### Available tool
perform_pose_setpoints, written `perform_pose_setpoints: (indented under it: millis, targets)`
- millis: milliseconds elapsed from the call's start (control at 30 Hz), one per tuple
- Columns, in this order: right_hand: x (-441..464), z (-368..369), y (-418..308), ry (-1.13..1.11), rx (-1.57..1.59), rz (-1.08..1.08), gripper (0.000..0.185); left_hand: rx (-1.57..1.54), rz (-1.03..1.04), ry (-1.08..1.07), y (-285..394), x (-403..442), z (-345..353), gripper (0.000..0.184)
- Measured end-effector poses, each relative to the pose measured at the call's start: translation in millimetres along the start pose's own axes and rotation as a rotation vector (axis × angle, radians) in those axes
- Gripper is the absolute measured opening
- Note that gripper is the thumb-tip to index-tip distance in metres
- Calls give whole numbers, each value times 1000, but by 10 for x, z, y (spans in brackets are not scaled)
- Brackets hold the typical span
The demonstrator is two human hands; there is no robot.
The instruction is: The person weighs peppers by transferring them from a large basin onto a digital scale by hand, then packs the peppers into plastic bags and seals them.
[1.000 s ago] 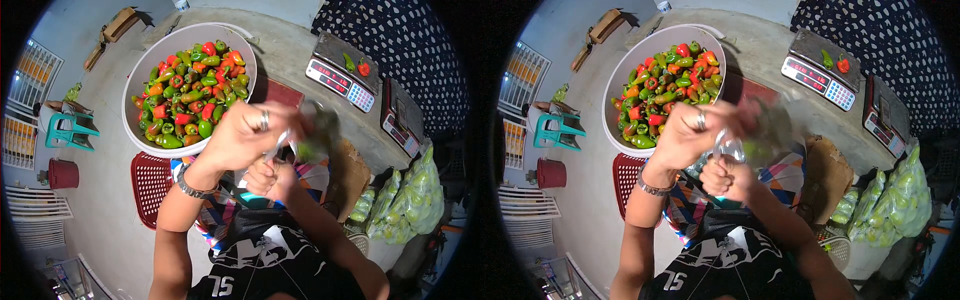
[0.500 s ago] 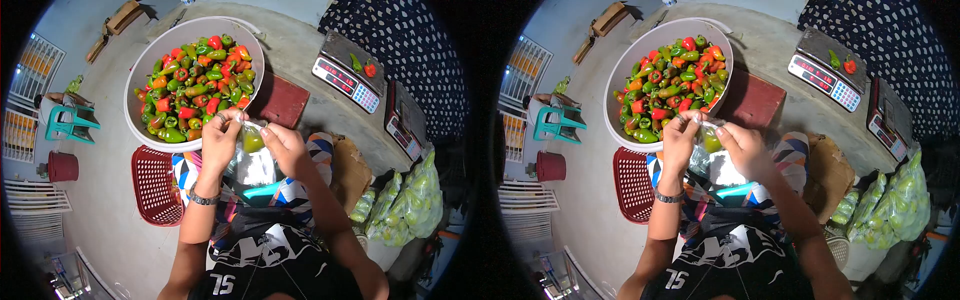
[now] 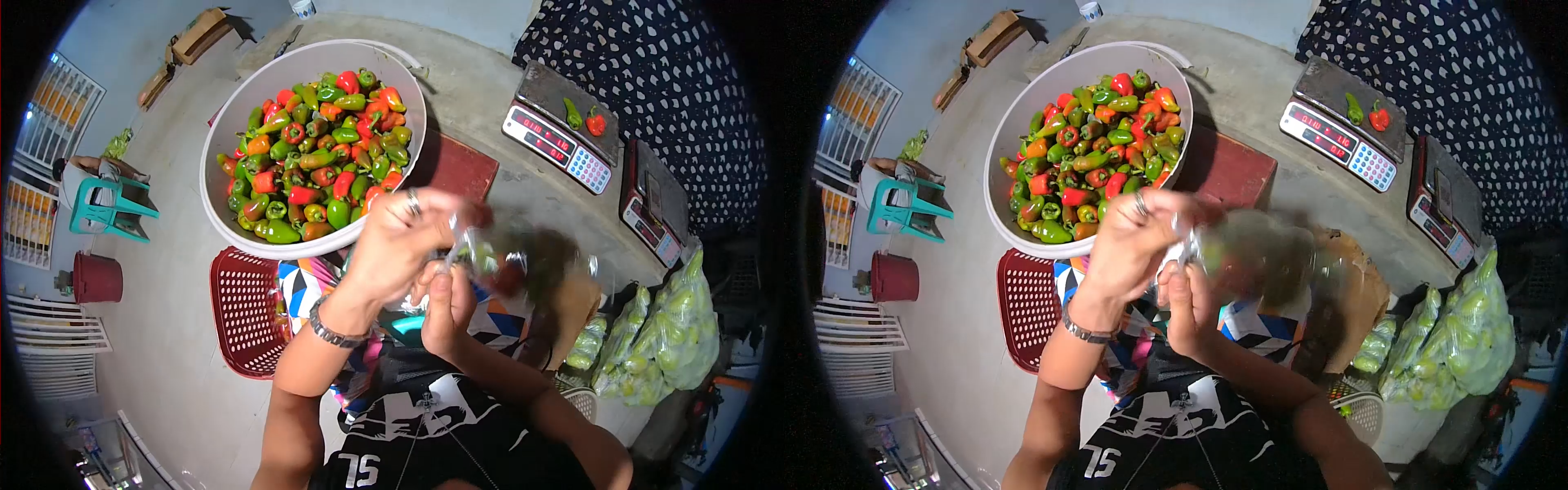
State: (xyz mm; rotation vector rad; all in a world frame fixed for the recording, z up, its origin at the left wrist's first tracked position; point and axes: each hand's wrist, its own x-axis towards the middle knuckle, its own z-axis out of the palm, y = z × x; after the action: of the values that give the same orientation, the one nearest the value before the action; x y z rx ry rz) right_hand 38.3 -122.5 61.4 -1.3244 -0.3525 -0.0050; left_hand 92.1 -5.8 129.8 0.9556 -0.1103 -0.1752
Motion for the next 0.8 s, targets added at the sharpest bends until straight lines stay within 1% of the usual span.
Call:
perform_pose_setpoints:
  millis: [33,67,133,167,200,233,267,300,333,400,500,567,600,700,733,767,800]
  targets:
    - [14,-102,-123,-85,-166,-1,19,-189,-96,-126,31,-65,1,13]
    - [20,-225,-247,-170,-331,-1,16,-151,-11,-154,31,-86,113,18]
    - [78,-488,-111,-342,-454,-101,18,69,36,-377,90,-92,-148,21]
    - [170,-642,261,-431,-409,-194,18,30,-8,-434,132,-96,-239,23]
    - [260,-701,365,-456,-377,-104,18,124,-32,-530,190,-75,-448,9]
    - [386,-705,380,-475,-347,-12,17,313,-33,-442,250,-55,-526,9]
    - [492,-776,286,-453,-346,135,14,501,-30,-352,286,-36,-571,8]
    - [635,-793,102,-424,-345,282,11,631,-9,-175,245,-26,-632,8]
    - [731,-748,-4,-362,-545,26,20,680,11,-71,235,12,-634,6]
    - [833,-717,-24,-259,-788,-262,19,1027,141,53,215,88,-672,9]
    - [895,-628,-46,-164,-866,-333,21,1170,97,241,187,142,-571,10]
    - [980,-680,-236,-320,-737,-53,21,1048,135,104,238,148,-604,10]
    - [1043,-741,-286,-432,-654,92,22,986,146,38,246,135,-620,10]
    - [1323,-943,-340,-791,-401,538,27,1041,-35,20,224,72,-624,10]
    - [1318,-903,-324,-729,-484,369,29,1061,-85,16,237,73,-624,10]
    - [1282,-815,-298,-666,-564,198,31,1206,-69,153,185,78,-555,12]
    - [1197,-705,-283,-597,-637,31,33,1296,114,267,32,79,-578,13]
